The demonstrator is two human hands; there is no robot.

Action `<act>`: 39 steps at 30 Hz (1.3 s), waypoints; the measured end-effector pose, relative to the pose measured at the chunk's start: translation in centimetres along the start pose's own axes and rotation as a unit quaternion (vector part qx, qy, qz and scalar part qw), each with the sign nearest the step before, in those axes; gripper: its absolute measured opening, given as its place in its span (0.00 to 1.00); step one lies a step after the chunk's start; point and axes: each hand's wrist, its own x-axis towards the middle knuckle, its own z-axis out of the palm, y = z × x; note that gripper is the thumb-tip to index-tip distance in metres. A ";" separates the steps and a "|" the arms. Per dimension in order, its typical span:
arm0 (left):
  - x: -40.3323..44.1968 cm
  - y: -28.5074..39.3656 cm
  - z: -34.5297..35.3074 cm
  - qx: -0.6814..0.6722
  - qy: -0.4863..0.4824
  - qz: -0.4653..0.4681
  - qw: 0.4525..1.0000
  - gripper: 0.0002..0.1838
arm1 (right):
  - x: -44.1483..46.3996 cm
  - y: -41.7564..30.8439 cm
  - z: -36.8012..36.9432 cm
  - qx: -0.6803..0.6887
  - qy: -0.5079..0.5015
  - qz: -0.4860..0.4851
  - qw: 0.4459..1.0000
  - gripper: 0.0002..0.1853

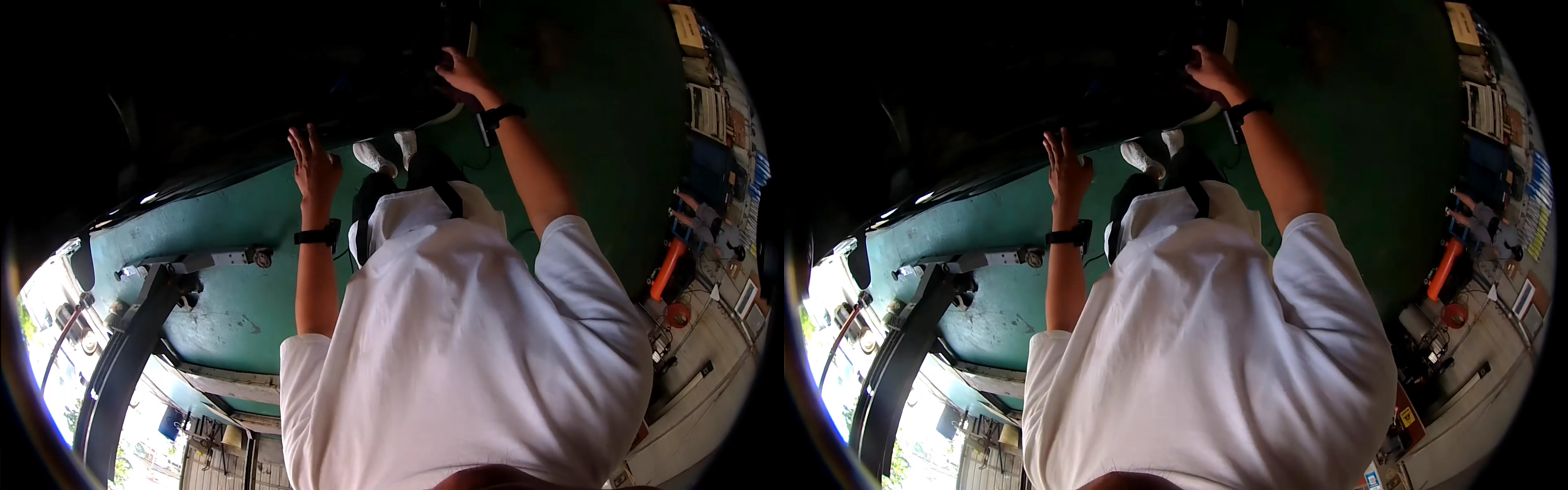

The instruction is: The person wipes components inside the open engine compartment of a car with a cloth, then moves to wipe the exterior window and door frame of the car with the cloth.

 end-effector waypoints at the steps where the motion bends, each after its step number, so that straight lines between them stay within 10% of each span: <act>1: -0.1 0.2 -0.4 0.001 -0.001 0.003 1.000 0.43 | -1.4 -1.3 0.8 0.052 -0.002 -0.025 0.998 0.32; 4: 0.1 2.1 -1.8 -0.158 0.104 0.115 0.975 0.47 | -6.1 -7.8 1.1 0.405 -0.104 0.010 0.908 0.28; 8: -0.9 8.0 -4.4 -0.454 -0.066 0.112 0.882 0.50 | -9.4 -13.7 -1.2 0.534 -0.245 0.005 0.809 0.36; 13: 3.1 10.0 -0.1 -0.599 -0.035 0.069 0.797 0.32 | -6.8 -11.0 -4.9 0.410 -0.246 -0.230 0.848 0.44; 22: 6.9 19.3 3.5 -0.709 -0.042 0.081 0.699 0.22 | -4.3 -3.2 -8.8 0.343 -0.077 -0.200 0.915 0.46; 26: 8.3 23.9 3.7 -0.700 -0.129 0.064 0.700 0.23 | -2.6 0.2 -11.0 0.467 -0.198 -0.108 0.855 0.47; 28: 9.2 24.5 3.4 -0.372 -0.060 0.137 0.916 0.22 | 0.0 3.1 -10.8 0.424 -0.213 -0.103 0.874 0.46; 29: 9.3 25.0 3.2 -0.313 0.011 0.153 0.937 0.22 | 1.6 4.4 -10.8 0.371 -0.133 -0.132 0.909 0.43; 33: 9.0 22.0 2.5 -0.209 0.067 0.058 0.974 0.25 | 8.8 9.7 -10.0 0.173 0.013 -0.165 0.971 0.34; 39: 5.7 13.2 3.2 0.070 0.218 -0.239 0.944 0.28 | 12.7 5.2 -7.9 -0.025 -0.088 -0.284 0.954 0.29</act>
